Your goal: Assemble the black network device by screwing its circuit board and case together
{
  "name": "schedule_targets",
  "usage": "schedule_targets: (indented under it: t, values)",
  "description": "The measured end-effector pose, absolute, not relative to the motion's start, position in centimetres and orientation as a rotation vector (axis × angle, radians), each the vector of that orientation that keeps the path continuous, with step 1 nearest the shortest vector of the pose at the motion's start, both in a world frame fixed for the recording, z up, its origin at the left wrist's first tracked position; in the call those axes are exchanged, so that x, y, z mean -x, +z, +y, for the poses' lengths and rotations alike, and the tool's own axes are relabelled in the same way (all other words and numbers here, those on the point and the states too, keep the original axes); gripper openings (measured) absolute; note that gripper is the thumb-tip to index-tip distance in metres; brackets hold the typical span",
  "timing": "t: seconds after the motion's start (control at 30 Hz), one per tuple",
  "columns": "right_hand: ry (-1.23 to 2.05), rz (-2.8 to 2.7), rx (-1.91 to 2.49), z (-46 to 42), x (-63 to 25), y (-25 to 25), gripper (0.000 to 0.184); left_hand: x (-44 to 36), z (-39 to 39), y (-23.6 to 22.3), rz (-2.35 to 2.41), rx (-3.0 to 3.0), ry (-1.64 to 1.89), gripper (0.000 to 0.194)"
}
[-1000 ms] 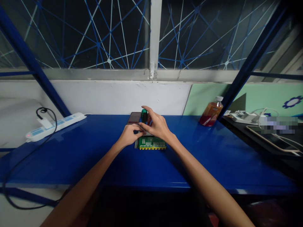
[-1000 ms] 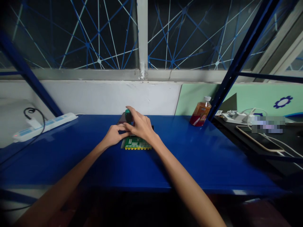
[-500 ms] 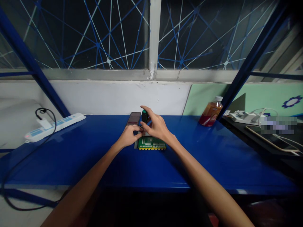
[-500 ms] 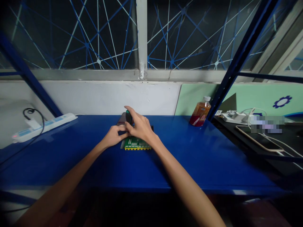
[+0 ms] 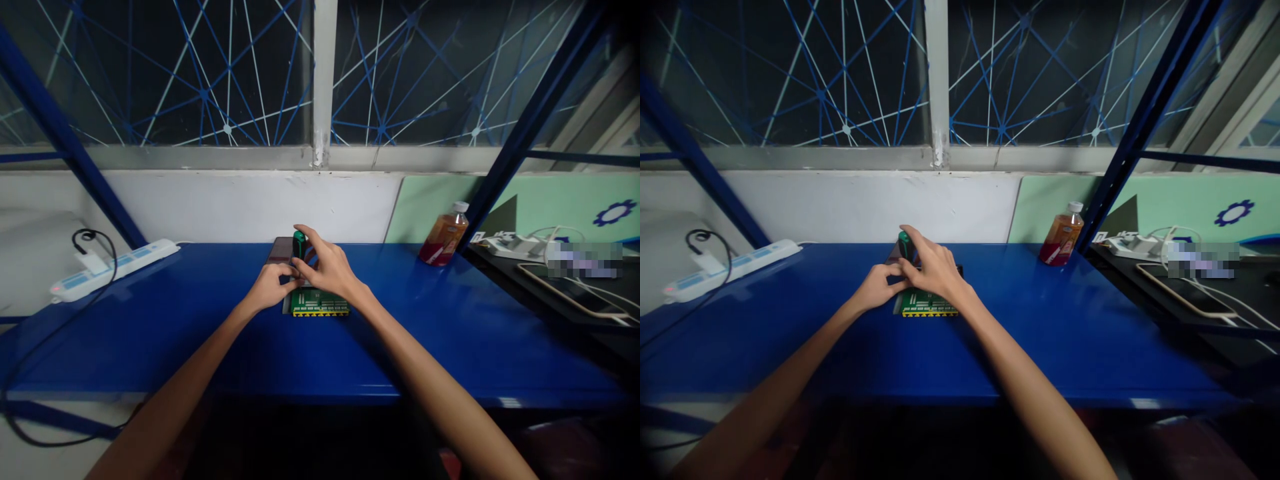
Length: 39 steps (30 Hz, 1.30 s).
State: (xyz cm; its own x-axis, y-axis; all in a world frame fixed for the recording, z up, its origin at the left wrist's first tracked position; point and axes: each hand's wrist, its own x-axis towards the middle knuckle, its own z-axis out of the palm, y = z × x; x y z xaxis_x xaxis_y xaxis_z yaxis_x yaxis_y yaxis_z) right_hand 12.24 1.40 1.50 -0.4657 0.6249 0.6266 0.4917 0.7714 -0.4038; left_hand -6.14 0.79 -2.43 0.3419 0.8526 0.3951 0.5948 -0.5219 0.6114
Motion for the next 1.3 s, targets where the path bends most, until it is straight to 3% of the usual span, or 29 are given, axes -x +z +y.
schedule_targets:
  t: [1.3]
  values:
    - [0.218, -2.158, 0.821, 1.43, -12.28, 1.32, 0.061, 6.15, 0.46, -2.36, 1.318, -2.284, 1.064, 0.019]
